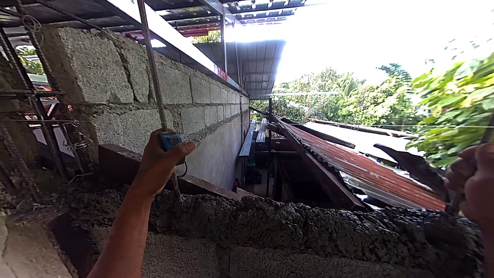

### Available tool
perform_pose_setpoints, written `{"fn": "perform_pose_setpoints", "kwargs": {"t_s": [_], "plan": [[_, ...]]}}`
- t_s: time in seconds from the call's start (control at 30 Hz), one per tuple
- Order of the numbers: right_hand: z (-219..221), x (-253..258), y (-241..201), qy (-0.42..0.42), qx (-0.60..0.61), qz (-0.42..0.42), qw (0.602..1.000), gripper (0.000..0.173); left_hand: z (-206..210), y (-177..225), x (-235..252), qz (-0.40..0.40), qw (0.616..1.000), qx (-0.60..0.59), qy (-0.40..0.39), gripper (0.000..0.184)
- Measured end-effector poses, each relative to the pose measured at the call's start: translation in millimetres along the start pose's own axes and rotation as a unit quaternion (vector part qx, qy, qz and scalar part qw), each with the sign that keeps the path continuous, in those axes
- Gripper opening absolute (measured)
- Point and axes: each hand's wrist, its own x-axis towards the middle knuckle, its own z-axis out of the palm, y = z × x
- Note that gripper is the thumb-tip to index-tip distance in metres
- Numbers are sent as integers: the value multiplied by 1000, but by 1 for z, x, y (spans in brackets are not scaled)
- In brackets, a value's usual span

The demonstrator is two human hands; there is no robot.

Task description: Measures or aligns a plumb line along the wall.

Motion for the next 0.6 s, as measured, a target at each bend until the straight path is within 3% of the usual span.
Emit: {"fn": "perform_pose_setpoints", "kwargs": {"t_s": [0.6], "plan": [[2,-2,-5,3,5,7,1000,36,1,2,-1,-5,1000,5,5,71]]}}
